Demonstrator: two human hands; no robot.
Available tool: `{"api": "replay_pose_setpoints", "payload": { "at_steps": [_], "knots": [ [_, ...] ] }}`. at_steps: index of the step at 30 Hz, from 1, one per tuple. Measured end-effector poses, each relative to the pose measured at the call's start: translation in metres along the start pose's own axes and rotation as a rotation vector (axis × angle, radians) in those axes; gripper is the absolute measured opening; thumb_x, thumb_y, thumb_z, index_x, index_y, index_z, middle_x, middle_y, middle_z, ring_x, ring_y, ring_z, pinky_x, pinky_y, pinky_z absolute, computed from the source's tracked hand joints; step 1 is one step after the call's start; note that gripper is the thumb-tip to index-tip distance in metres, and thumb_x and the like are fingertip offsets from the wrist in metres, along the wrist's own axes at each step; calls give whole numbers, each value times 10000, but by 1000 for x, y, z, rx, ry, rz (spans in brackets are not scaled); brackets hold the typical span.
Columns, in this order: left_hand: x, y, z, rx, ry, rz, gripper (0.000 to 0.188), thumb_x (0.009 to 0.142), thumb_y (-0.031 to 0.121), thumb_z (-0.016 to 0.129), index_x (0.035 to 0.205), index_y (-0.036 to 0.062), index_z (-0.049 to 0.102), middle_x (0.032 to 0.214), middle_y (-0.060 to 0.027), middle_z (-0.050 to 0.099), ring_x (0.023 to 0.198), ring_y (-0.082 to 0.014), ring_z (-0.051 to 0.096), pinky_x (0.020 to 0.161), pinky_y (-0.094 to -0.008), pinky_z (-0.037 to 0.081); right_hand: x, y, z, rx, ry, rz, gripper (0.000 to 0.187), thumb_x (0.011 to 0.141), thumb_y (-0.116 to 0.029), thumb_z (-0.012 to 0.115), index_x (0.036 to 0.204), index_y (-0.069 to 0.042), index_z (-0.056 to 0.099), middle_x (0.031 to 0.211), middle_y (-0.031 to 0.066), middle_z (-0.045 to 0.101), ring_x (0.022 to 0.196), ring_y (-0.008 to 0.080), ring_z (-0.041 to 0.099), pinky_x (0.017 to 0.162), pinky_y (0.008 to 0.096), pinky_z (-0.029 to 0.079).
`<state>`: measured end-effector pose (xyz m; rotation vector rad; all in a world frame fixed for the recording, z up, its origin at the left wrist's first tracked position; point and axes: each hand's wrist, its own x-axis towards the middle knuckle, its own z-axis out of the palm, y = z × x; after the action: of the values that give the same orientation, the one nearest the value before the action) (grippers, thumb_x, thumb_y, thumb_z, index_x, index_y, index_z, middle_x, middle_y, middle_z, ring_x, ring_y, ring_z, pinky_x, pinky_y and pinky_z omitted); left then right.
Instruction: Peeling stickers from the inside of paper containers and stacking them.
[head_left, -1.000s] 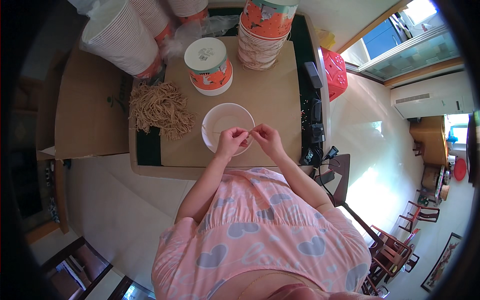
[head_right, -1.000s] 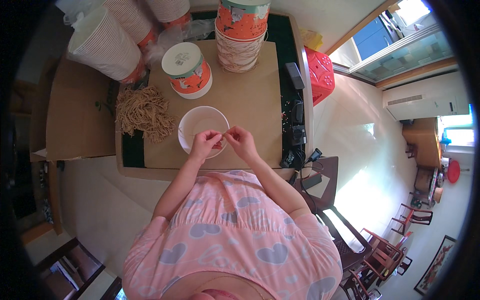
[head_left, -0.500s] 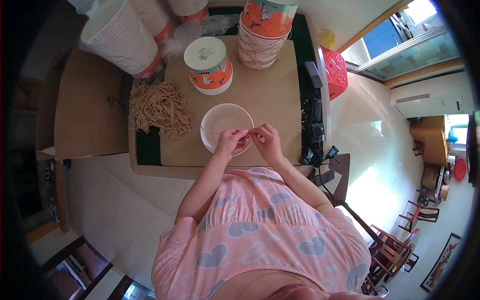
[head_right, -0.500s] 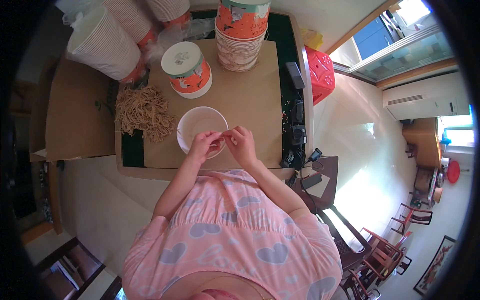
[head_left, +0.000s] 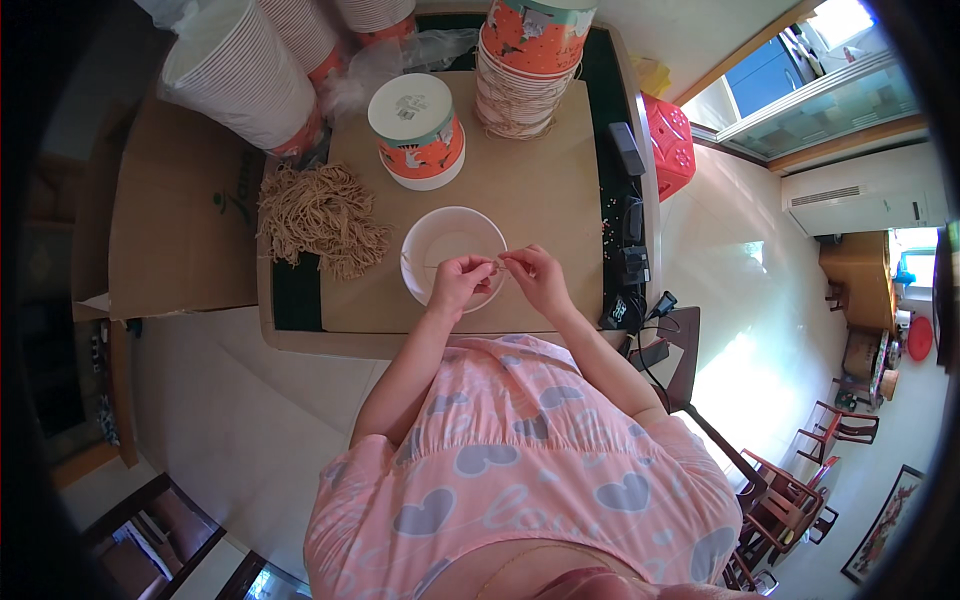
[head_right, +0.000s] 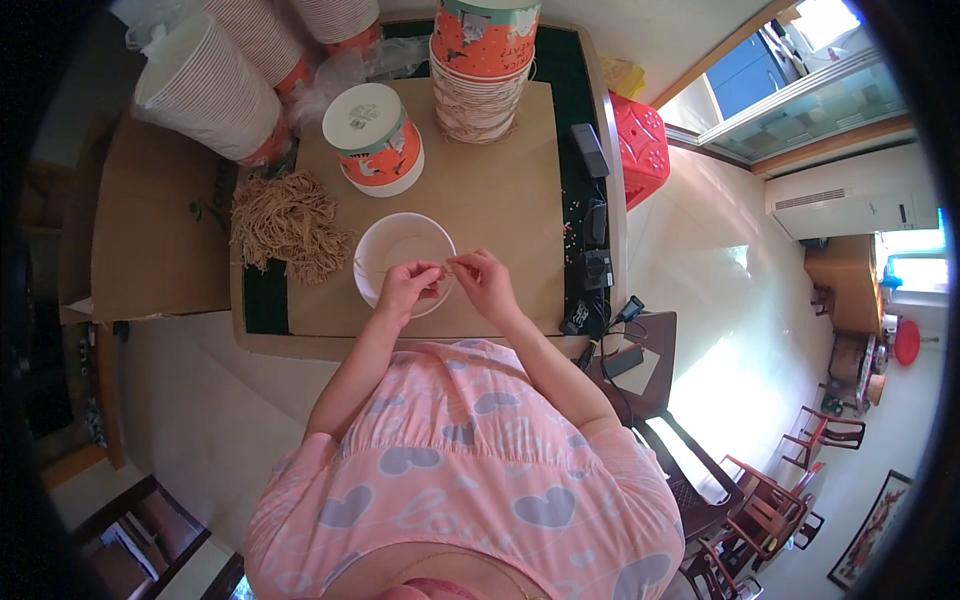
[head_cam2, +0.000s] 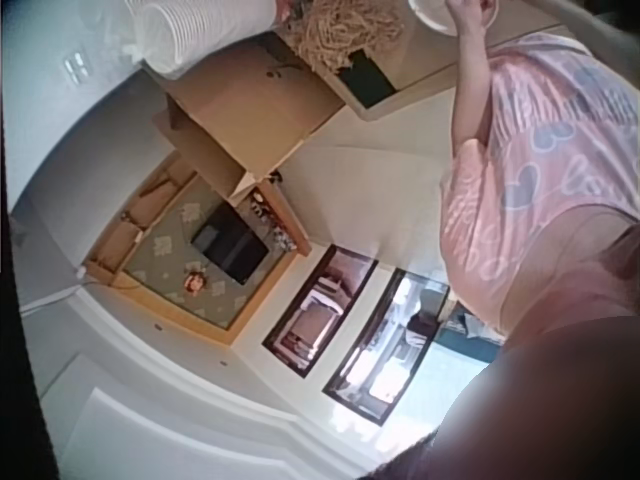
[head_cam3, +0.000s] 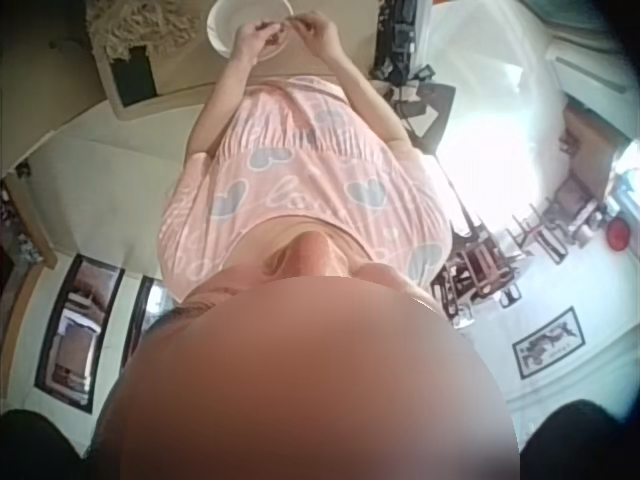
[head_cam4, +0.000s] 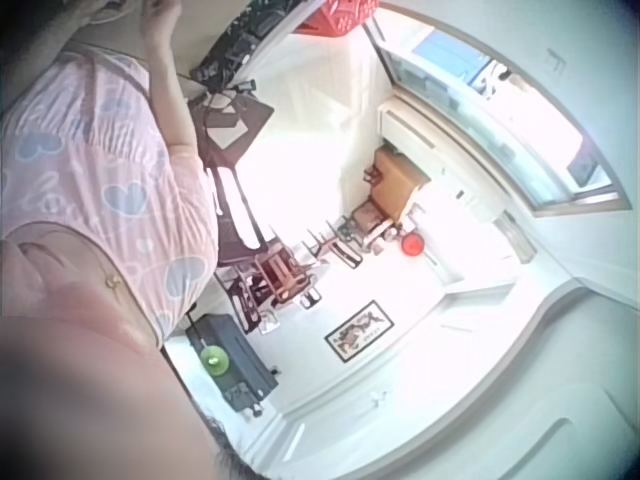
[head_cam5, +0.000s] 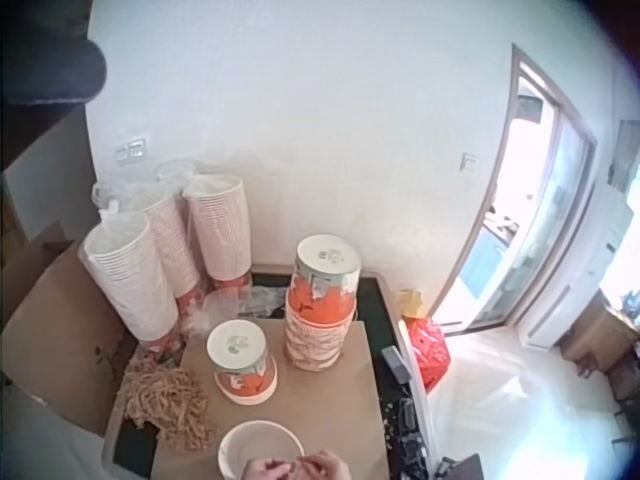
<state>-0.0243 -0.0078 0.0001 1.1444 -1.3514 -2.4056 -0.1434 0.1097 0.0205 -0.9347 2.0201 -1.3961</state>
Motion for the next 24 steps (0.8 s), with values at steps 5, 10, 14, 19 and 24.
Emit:
{"api": "replay_pose_setpoints", "payload": {
  "at_steps": [5,10,14,19,24],
  "knots": [
    [-2,0,1,90,-24,83,118,861,108,608,932,22,648,810,-30,650,664,-79,583,587,-231,531,2,6,-1,27,-99,14,75,800,-87,669,861,-42,668,727,32,573,593,90,487,542,237,408],
    [-4,5,2,0,2,65,139,868,102,601,966,26,664,831,-38,662,649,-73,578,588,-224,531,3,8,1,77,-79,86,59,783,-76,679,803,-32,646,688,13,566,590,64,468,533,223,399],
    [-5,5,4,82,2,105,145,876,83,585,979,14,660,842,-45,668,656,-77,585,593,-220,531,3,6,1,84,-82,57,54,774,-69,674,809,-37,647,695,21,574,588,73,475,534,226,404],
    [-10,10,9,223,-5,190,138,866,45,591,976,-5,657,844,-51,671,675,-88,610,587,-218,528,3,2,0,74,-75,54,46,772,-65,663,807,-41,647,708,37,578,595,91,494,547,239,419],
    [-5,4,5,368,33,255,107,865,52,594,928,-12,652,830,-63,670,652,-95,613,575,-217,523,3,-3,-2,-43,-103,-1,95,758,-82,680,833,-44,635,745,52,565,615,129,517,569,260,437]
  ]
}}
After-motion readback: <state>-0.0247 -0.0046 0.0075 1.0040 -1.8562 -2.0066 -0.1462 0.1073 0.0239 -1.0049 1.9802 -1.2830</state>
